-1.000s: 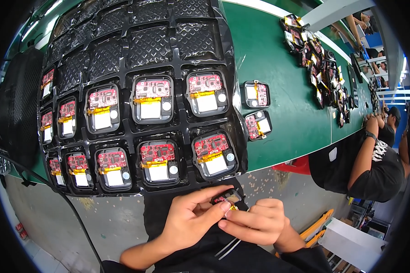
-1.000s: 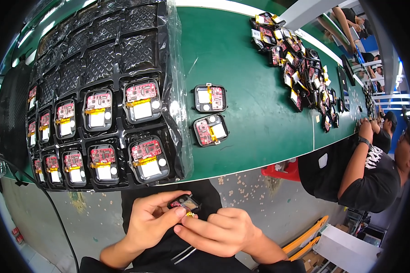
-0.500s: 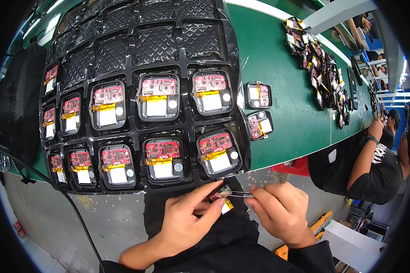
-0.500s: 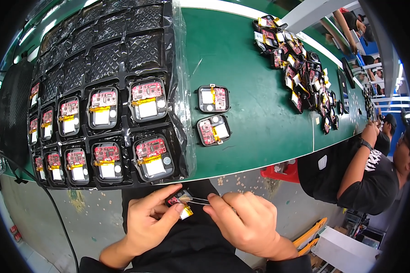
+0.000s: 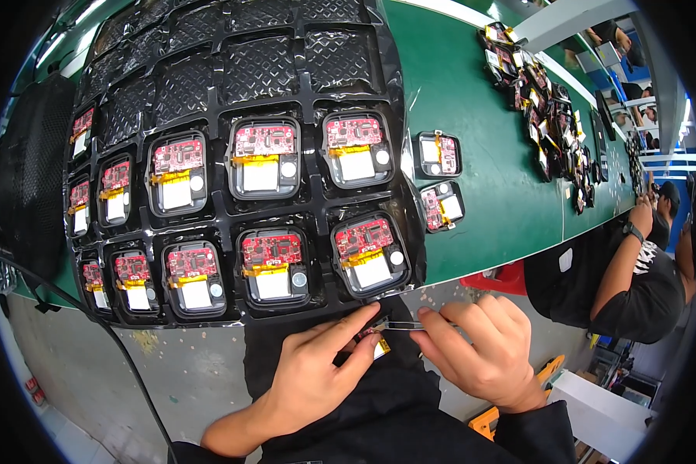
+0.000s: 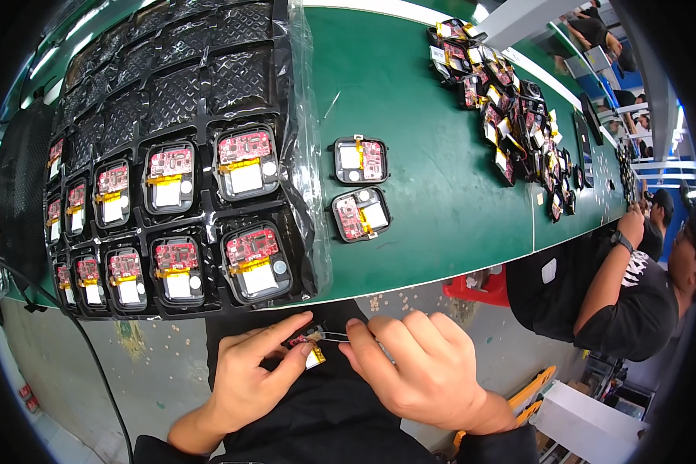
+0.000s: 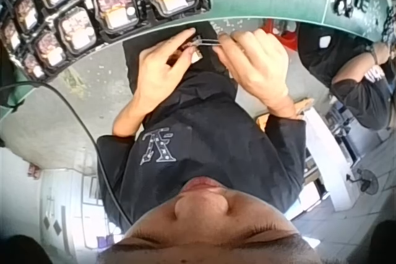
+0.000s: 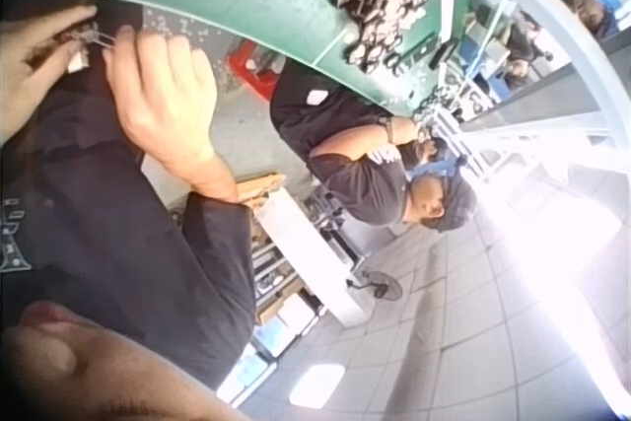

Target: The recorder and other workers are seen assembling small electronic components, likely batteries or sensors, into plastic casings on a production line.

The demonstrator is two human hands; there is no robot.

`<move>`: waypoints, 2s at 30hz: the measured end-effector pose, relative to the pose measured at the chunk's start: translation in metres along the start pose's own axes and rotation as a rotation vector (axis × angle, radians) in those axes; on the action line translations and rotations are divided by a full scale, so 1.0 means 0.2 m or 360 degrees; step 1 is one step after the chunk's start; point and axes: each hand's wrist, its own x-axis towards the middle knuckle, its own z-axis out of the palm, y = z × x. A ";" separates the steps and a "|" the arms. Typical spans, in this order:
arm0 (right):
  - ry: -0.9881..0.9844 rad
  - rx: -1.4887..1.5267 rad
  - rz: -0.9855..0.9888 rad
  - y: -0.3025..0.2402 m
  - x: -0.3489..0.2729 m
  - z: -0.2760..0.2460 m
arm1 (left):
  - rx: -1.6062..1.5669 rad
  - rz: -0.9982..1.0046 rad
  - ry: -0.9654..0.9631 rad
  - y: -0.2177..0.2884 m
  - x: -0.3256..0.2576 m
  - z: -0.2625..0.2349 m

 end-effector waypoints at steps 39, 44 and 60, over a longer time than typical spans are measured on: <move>-0.0084 0.0166 -0.0261 0.10 0.07 0.06 | 0.0022 -0.0176 -0.0157 0.01 0.00 -0.03; -0.0111 0.0206 -0.0279 0.11 0.07 0.08 | 0.0030 -0.0148 -0.0162 0.01 0.00 -0.03; -0.0160 0.0269 -0.0266 0.14 0.01 -0.02 | -0.0289 -0.0419 -0.0187 -0.03 -0.02 -0.06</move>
